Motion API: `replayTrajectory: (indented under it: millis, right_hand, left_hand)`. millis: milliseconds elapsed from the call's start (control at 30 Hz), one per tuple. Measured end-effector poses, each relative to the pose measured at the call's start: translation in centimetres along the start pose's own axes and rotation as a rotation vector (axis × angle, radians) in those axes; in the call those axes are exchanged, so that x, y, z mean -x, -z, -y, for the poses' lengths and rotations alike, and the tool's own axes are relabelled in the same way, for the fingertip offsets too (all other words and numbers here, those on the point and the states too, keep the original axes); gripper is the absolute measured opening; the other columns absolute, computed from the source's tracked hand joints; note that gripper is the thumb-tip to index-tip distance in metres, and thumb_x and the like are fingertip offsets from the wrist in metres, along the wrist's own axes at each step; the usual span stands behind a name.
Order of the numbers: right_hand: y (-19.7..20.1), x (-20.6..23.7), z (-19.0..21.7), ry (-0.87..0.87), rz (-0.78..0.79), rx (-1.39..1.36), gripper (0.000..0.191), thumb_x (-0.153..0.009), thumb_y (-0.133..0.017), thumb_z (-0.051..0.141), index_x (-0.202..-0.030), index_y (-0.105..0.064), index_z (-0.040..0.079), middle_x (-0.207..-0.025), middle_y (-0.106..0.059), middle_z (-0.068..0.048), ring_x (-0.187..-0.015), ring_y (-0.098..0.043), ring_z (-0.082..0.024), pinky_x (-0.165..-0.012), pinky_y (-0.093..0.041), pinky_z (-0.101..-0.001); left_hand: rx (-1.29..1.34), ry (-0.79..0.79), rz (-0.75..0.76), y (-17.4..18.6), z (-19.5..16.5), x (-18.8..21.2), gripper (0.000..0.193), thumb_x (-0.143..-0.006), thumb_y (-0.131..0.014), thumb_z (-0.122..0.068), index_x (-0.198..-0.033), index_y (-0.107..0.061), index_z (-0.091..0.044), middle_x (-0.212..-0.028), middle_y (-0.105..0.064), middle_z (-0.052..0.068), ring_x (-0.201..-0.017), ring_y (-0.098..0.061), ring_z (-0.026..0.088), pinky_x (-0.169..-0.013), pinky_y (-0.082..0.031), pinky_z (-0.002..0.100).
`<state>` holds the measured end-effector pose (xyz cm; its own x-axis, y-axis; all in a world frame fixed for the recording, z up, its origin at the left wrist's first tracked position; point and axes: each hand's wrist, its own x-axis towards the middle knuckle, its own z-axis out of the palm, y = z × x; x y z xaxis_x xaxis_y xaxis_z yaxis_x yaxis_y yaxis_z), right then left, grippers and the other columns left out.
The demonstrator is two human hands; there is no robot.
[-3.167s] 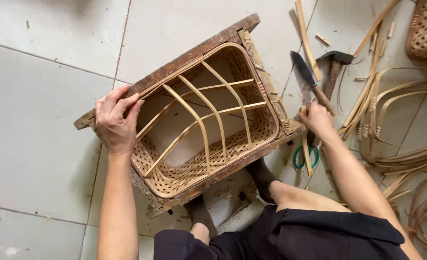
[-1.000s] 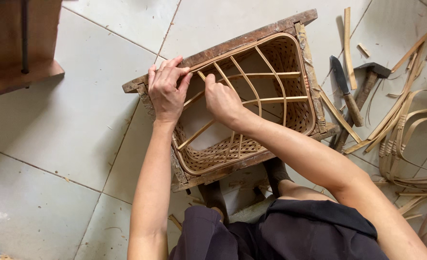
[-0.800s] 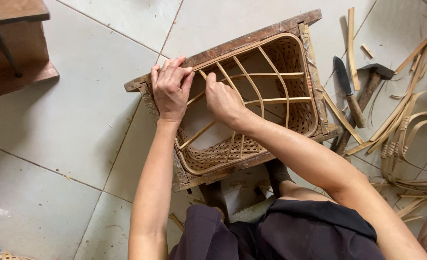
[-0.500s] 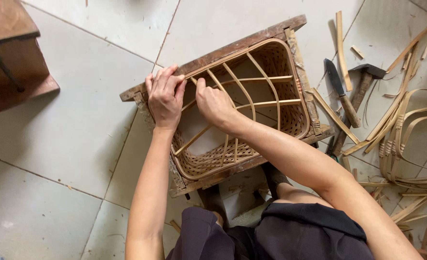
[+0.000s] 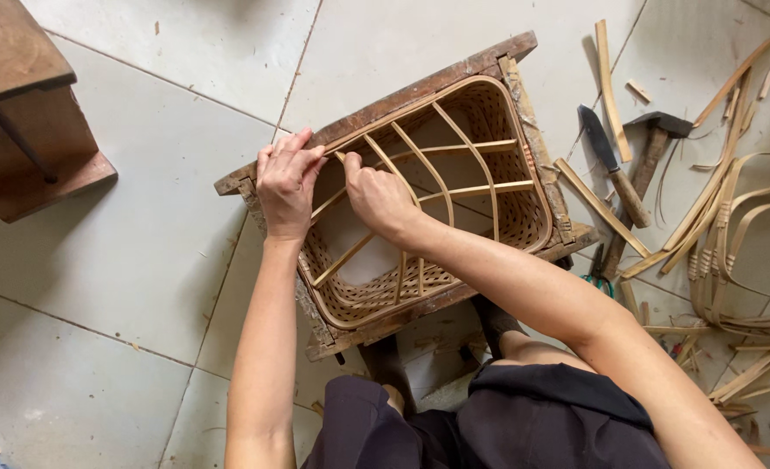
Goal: The person sits on the floor and assembles a woven bamboo basket. They fit a woven bamboo sheet into a wooden frame, bend and tuck flexible bamboo strips around the rim, and weave thin bamboo strips across the top opening to form ribs, pressing each strip into place by hand.
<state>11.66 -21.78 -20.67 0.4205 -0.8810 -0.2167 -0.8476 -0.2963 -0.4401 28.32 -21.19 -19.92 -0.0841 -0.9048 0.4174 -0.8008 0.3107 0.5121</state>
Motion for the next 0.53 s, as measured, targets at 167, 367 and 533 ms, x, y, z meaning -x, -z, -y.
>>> replayTrajectory:
  millis: [167, 367, 533]
  right_hand:
    - [-0.7, -0.3, 0.2, 0.026, -0.012, -0.006, 0.015, -0.095, -0.048, 0.0, -0.109, -0.047, -0.005, -0.068, -0.07, -0.023, -0.06, -0.073, -0.037, -0.045, -0.057, -0.0444]
    - [-0.9, -1.0, -0.3, 0.071, -0.004, -0.01, 0.012, -0.097, -0.047, 0.001, -0.108, -0.048, -0.004, -0.066, -0.07, -0.021, -0.057, -0.072, -0.036, -0.044, -0.056, -0.0442]
    - [0.0, 0.4, -1.3, 0.224, -0.161, 0.06, 0.036, -0.096, -0.051, 0.002, -0.13, -0.043, -0.005, -0.101, -0.067, -0.025, -0.087, -0.066, -0.034, -0.069, -0.053, -0.042]
  left_hand:
    - [-0.001, -0.012, -0.009, 0.0, -0.1, -0.1, 0.015, -0.088, -0.082, -0.007, -0.102, -0.077, -0.006, -0.124, -0.074, 0.009, -0.116, -0.069, 0.028, -0.1, -0.049, 0.042]
    - [0.002, -0.045, 0.027, 0.5, 0.4, -0.8, 0.014, -0.088, -0.083, -0.008, -0.101, -0.078, -0.006, -0.123, -0.074, 0.008, -0.112, -0.07, 0.028, -0.096, -0.054, 0.04]
    - [0.017, 0.108, 0.224, 1.5, 0.3, -1.7, 0.014, -0.086, -0.083, -0.013, -0.1, -0.08, -0.012, -0.124, -0.075, 0.005, -0.104, -0.071, 0.029, -0.091, -0.057, 0.039]
